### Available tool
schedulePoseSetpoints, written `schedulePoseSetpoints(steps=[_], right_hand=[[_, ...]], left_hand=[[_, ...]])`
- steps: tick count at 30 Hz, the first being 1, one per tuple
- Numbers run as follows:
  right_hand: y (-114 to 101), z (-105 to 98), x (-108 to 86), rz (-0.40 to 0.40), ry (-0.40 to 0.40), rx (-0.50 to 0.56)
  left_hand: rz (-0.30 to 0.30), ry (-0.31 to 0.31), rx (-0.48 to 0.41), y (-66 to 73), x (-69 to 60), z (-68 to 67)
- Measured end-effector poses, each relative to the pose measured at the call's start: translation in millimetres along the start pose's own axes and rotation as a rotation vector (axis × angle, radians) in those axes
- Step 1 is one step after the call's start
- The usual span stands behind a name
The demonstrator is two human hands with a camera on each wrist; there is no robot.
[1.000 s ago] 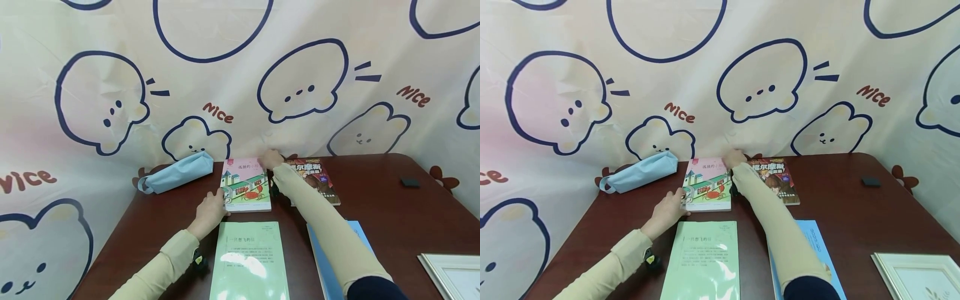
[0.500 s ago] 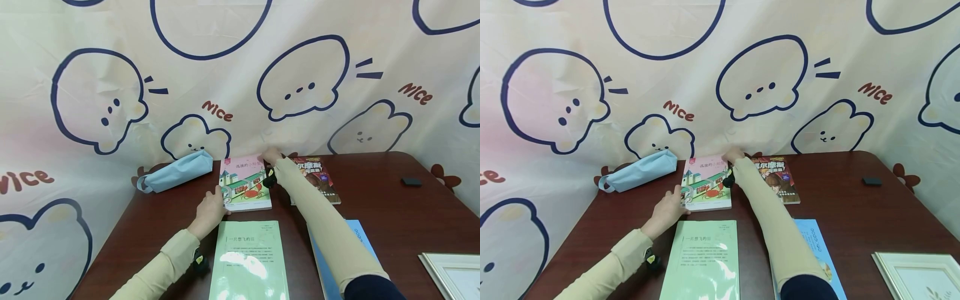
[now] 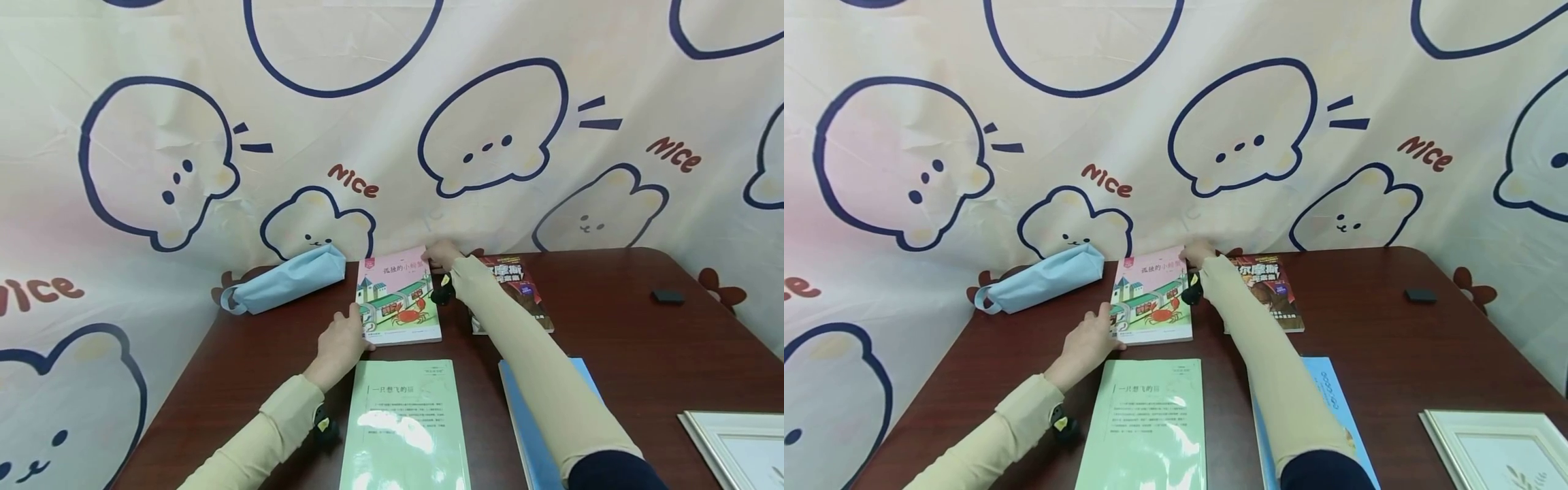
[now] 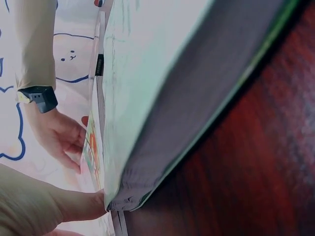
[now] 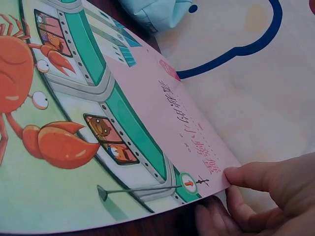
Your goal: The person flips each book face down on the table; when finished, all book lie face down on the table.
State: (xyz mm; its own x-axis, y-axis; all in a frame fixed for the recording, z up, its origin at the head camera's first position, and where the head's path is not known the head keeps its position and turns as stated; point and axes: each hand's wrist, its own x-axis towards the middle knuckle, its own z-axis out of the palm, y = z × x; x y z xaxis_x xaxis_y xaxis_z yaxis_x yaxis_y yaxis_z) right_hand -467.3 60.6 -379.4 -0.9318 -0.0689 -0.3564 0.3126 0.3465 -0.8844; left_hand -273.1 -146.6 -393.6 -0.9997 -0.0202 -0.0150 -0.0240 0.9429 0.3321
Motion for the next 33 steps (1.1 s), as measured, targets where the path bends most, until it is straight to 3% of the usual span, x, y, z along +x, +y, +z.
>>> schedulePoseSetpoints(steps=[14, 24, 33], right_hand=[[12.3, 2.9, 8.7, 0.041, -0.060, 0.105], [13.5, 0.2, 3.0, -0.032, -0.120, -0.011], [11.3, -2.9, -1.7, 0.036, -0.109, -0.060]], left_hand=[[-0.005, 0.012, 0.024, 0.6, -3.2, 1.0], [-0.006, 0.015, 0.026, -0.4, -2.2, -2.1], [-0.005, 0.026, 0.019, -2.9, -3.8, 1.2]])
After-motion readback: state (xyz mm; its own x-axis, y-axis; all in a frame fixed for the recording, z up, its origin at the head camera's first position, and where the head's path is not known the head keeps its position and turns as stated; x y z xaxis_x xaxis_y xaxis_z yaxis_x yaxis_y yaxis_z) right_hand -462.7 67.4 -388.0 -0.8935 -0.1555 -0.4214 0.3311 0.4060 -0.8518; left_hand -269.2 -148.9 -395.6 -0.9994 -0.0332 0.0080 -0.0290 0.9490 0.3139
